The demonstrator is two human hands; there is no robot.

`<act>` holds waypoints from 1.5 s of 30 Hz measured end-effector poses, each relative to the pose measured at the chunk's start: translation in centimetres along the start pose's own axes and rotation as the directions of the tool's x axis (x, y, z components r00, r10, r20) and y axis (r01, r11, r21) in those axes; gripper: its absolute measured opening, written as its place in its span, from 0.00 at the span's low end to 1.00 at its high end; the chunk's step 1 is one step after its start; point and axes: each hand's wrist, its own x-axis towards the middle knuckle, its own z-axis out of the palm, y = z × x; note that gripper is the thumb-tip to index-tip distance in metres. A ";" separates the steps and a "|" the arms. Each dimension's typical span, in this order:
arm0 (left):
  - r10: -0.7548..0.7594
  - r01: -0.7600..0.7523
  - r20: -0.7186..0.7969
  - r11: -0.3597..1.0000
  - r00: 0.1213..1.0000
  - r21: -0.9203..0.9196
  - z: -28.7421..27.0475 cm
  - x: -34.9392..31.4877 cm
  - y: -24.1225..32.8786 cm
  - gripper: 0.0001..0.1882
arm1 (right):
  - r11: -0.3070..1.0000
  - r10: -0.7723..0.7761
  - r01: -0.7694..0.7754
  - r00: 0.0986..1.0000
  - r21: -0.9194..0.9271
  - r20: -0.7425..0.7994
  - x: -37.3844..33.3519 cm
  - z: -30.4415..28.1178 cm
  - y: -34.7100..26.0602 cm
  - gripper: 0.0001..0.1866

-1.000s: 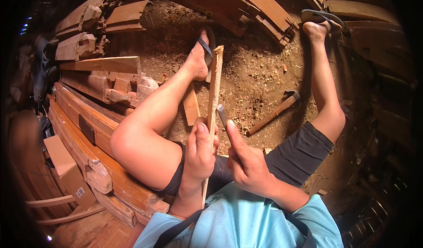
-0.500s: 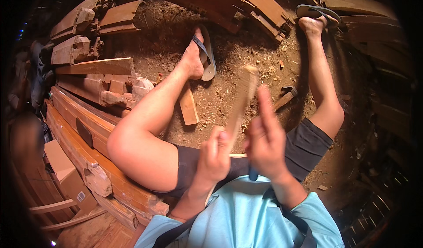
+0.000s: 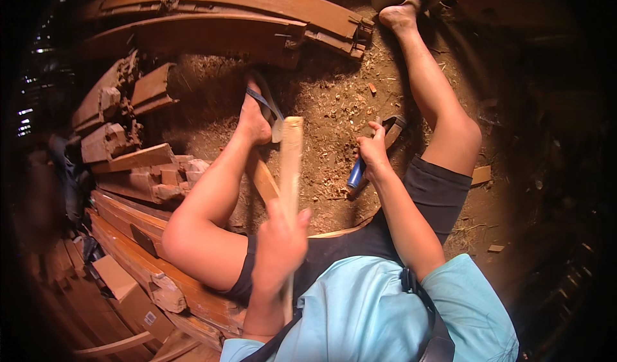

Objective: The person sits on the floor and uses a chisel and hammer to carve a long, thin piece of wood. They repeatedly strike the chisel to shape the wood, occasionally adjusting their grip and position.

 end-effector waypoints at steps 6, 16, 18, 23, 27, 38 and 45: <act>0.153 -0.144 -0.421 0.988 0.894 0.054 -9.9 -5.4 2.8 0.17 | 0.939 -0.270 0.205 0.937 0.275 0.223 -1.8 -0.6 -2.4 0.18; 0.607 -0.268 -0.290 0.661 0.740 0.701 -16.8 -4.4 11.8 0.25 | 0.853 -0.351 0.268 0.930 0.448 0.112 -2.4 -8.7 -0.7 0.17; 0.607 -0.150 -0.215 0.493 0.765 0.857 -15.9 -3.0 13.4 0.28 | 0.830 -0.430 0.363 0.900 0.424 0.071 -3.2 -10.1 -1.4 0.16; 0.785 -0.285 0.239 -0.083 0.572 0.955 -13.9 1.1 13.6 0.13 | 0.710 -0.586 0.521 0.810 0.475 -0.013 -9.3 -11.3 -3.3 0.14; 0.830 -0.269 0.438 -0.360 0.346 0.893 -7.4 8.5 11.5 0.01 | 0.558 -0.720 0.677 0.683 0.479 -0.127 -12.3 -12.6 -4.7 0.13; 0.648 -0.513 0.742 -0.584 0.171 0.628 4.2 24.2 -0.6 0.03 | 0.732 -0.659 0.613 0.748 0.298 0.080 -14.4 -6.9 -2.1 0.09; 0.686 -0.706 0.727 -0.500 0.031 0.502 12.4 26.2 -5.2 0.06 | 0.863 -0.487 0.463 0.868 0.201 0.095 -10.9 -5.6 -1.4 0.08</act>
